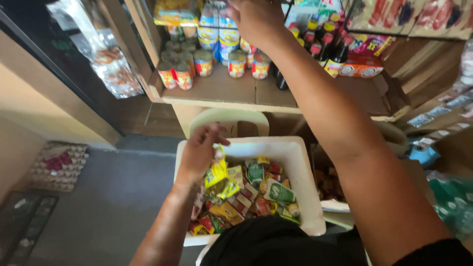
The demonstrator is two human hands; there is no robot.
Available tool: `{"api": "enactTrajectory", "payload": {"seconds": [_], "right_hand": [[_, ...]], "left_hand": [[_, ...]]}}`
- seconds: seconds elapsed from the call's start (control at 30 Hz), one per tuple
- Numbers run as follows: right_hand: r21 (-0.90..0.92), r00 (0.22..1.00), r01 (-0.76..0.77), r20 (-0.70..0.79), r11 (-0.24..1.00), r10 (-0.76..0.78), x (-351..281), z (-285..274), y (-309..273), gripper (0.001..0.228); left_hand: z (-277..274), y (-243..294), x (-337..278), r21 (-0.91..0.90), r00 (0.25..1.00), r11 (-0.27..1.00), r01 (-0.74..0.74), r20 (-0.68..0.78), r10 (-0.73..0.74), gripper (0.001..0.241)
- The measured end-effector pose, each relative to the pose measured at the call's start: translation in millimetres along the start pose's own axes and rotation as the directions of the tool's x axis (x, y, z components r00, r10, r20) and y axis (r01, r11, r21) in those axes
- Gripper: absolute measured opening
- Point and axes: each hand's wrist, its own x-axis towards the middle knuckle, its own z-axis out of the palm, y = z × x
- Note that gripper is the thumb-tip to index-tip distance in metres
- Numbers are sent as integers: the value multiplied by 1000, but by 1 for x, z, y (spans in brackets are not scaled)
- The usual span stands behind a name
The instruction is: Organizing and shelving small seasoning packets and food pouches in a grocery store.
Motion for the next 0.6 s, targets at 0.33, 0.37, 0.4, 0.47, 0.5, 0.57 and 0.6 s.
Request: {"api": "enactTrajectory", "payload": {"seconds": [0.33,0.37,0.4,0.47,0.5,0.57,0.6], "right_hand": [[741,892,-208,411,639,-186,-177,-121,-144,46],[736,893,-215,415,642,-176,-184,-127,-136,46],[709,913,-233,394,665,-100,-191,-132,-128,36],[679,925,-269,379,683,-13,-204,-148,-112,26],[659,915,-344,396,669,80,-210,-158,-103,23],[626,889,-431,418,650,186,-222,-182,-85,20],[612,899,-417,388,672,205,-226,-194,-75,17]], "left_hand": [[42,41,-11,-43,926,981,-189,-341,164,48],[47,41,-11,-46,930,982,-186,-331,160,48],[51,40,-11,-132,957,970,-204,-238,168,48],[59,32,-12,-219,976,956,-195,-137,167,48],[62,25,-12,-33,955,955,-294,-29,294,47],[71,13,-9,129,916,908,-398,114,385,47],[73,9,-6,156,895,919,-363,332,297,47]]}}
